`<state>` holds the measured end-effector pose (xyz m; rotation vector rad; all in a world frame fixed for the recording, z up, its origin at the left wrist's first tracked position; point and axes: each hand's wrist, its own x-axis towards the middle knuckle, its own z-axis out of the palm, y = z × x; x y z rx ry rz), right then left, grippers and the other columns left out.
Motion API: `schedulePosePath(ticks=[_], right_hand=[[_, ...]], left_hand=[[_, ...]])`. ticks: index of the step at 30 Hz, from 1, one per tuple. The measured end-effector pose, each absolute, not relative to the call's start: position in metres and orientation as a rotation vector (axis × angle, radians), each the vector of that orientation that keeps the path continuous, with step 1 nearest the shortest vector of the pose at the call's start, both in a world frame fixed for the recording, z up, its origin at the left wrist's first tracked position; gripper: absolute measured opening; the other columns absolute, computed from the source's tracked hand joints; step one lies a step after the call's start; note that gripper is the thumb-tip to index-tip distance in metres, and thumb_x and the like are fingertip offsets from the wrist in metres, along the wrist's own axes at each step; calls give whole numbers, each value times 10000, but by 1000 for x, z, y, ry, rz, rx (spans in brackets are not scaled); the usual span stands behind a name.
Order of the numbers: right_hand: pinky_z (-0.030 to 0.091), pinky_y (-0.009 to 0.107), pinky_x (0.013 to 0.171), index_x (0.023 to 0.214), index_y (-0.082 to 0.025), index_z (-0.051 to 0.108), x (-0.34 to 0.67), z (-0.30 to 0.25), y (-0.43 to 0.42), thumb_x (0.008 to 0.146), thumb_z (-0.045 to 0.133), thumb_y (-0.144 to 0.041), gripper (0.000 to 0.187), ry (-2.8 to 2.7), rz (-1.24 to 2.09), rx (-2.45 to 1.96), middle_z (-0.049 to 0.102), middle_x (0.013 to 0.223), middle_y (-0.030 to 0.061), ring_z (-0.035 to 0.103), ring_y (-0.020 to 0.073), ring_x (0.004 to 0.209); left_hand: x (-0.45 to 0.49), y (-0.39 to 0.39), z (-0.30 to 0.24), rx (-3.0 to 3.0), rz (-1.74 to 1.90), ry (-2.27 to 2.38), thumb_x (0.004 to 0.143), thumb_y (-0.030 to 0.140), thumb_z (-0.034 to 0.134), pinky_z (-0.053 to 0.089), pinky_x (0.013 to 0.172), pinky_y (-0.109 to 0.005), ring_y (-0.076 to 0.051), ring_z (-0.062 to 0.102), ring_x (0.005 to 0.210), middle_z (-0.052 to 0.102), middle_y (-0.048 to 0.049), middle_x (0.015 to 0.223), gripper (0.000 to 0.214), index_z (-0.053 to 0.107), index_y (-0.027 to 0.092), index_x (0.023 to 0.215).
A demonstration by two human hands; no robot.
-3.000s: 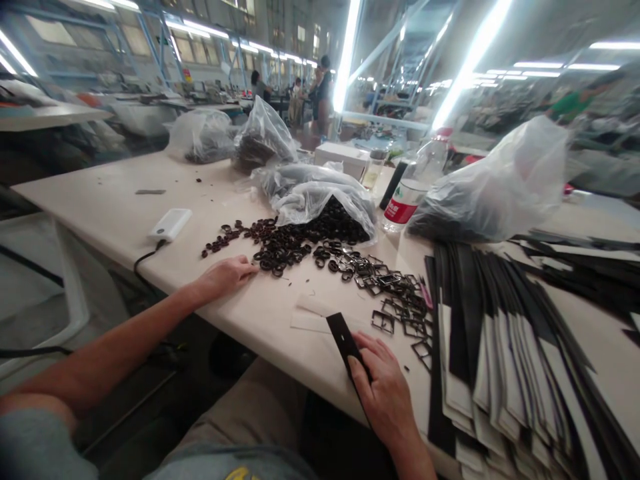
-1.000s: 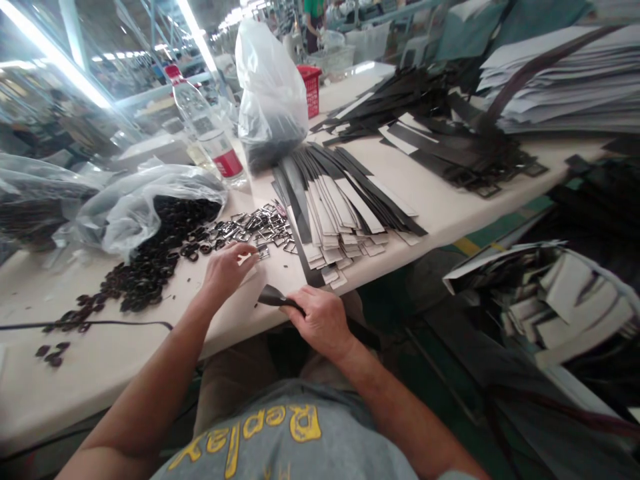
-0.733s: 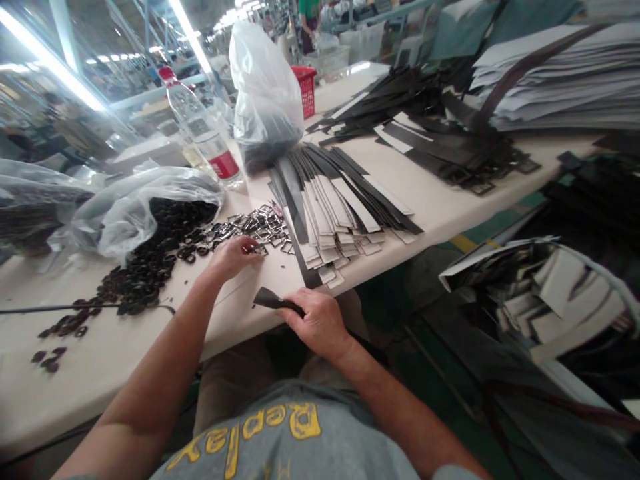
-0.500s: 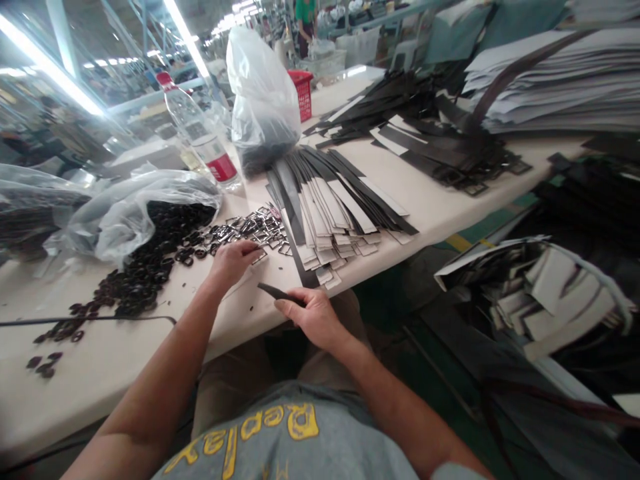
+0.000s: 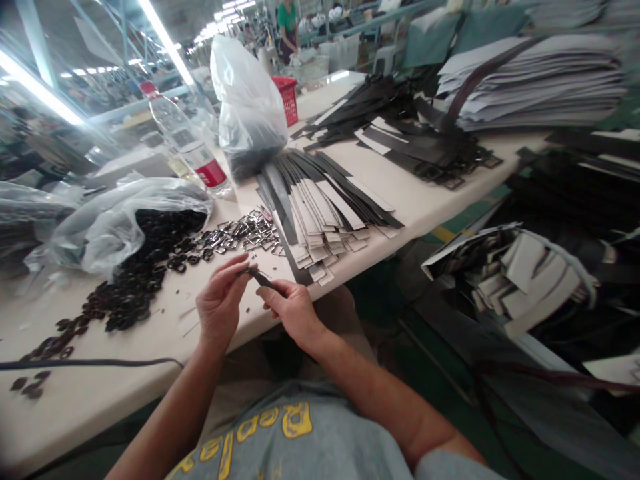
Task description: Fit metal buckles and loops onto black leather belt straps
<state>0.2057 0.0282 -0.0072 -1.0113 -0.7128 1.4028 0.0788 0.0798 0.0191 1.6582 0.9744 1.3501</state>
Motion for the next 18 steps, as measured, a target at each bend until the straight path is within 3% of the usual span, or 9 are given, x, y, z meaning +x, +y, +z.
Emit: schedulePosePath(ticks=[4,8,11,14,18], right_hand=[[300,226,476,807,-172,670,201,-5,25,783,757,-531,370,-745,1386,-984,517,624,-42,401,99,511],[399,249,570,837,-186,695,206,1,24,856,712,-466,282,-949,1126,-1041,589,692,-18,504,142,608],[453,278,706,884,-207,710,212,2,22,888,706,-328,122,-1195,762,-1200,681,814,9,602,188,753],[465,290,732,907,-220,695,215,0,18,891,707,-245,32,-1420,496,-1366,701,870,31,640,220,819],[467,308,751,993,-205,685,209,-2,12,882,715,-180,118,-1663,281,-1475,702,926,59,651,248,874]], left_hand=[[76,70,11,1720,1426,999,864,250,721,565,949,-333,-204,687,1072,629,-54,1337,205,752,285,1064],[72,64,4,1577,1410,934,829,310,760,560,953,-334,-236,628,1195,519,-90,1473,496,612,311,1302],[63,62,2,1430,1208,1014,853,422,722,574,814,-274,-189,672,1016,675,-85,1212,528,577,268,1337],[56,61,1,1315,923,1064,837,544,692,541,646,-244,-161,660,755,708,-44,848,473,691,178,1138],[53,58,0,1168,814,1048,772,527,761,511,633,-220,-125,617,677,715,-22,797,524,716,165,1147]])
